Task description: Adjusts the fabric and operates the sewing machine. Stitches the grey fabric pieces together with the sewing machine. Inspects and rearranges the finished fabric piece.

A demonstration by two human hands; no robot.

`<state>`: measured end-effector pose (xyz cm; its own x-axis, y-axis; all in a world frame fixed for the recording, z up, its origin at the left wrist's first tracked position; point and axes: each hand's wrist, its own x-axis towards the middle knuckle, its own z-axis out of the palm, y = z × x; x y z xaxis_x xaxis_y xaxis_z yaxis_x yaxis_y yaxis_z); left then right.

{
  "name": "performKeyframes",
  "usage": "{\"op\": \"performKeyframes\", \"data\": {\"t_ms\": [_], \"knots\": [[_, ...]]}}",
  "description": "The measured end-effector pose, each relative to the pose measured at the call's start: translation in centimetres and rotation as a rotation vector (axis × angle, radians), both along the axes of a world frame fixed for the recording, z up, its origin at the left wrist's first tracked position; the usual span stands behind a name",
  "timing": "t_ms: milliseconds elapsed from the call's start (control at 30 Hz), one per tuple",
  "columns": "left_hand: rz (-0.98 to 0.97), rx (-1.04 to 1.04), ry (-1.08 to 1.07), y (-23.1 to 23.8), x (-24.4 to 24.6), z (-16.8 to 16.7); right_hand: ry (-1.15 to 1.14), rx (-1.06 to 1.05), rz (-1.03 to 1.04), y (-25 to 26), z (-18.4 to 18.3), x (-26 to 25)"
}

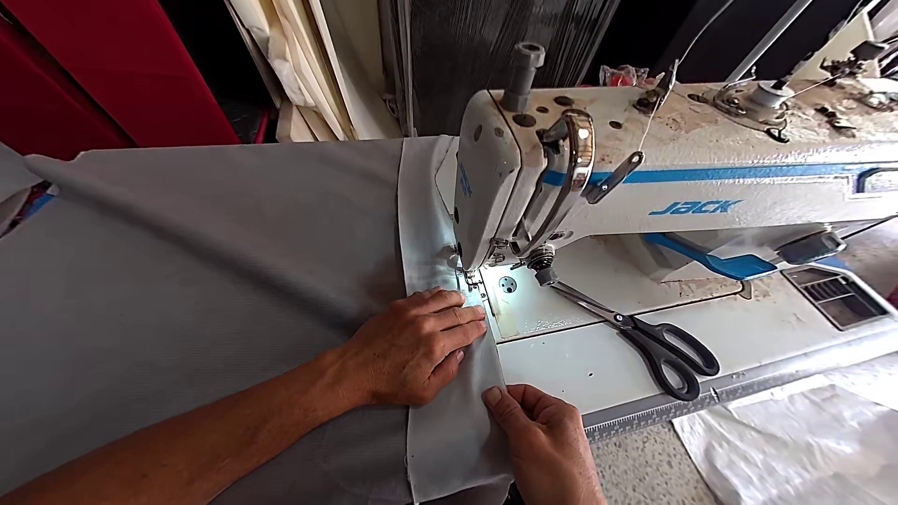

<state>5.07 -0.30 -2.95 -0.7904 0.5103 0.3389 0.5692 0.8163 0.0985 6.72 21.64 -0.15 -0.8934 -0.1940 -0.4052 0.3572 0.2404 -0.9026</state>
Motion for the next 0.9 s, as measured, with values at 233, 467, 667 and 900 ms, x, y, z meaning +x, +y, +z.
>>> {"op": "performKeyframes", "data": {"t_ms": [233,467,667,900], "knots": [[-0.018,-0.027,0.046,-0.7,-0.5,-0.4,-0.020,0.010,0.002,-0.9,0.2,-0.9],[-0.041,-0.039,0.084,-1.2,-1.2,-0.4,-0.039,0.067,0.022,-1.7,0.5,-2.4],[-0.034,-0.036,0.103,-1.5,-1.5,-0.4,-0.072,0.117,0.038,-2.3,0.8,-3.6],[-0.024,-0.046,0.108,-1.8,-1.9,-0.3,-0.092,0.177,0.060,-2.9,1.0,-5.0]]}}
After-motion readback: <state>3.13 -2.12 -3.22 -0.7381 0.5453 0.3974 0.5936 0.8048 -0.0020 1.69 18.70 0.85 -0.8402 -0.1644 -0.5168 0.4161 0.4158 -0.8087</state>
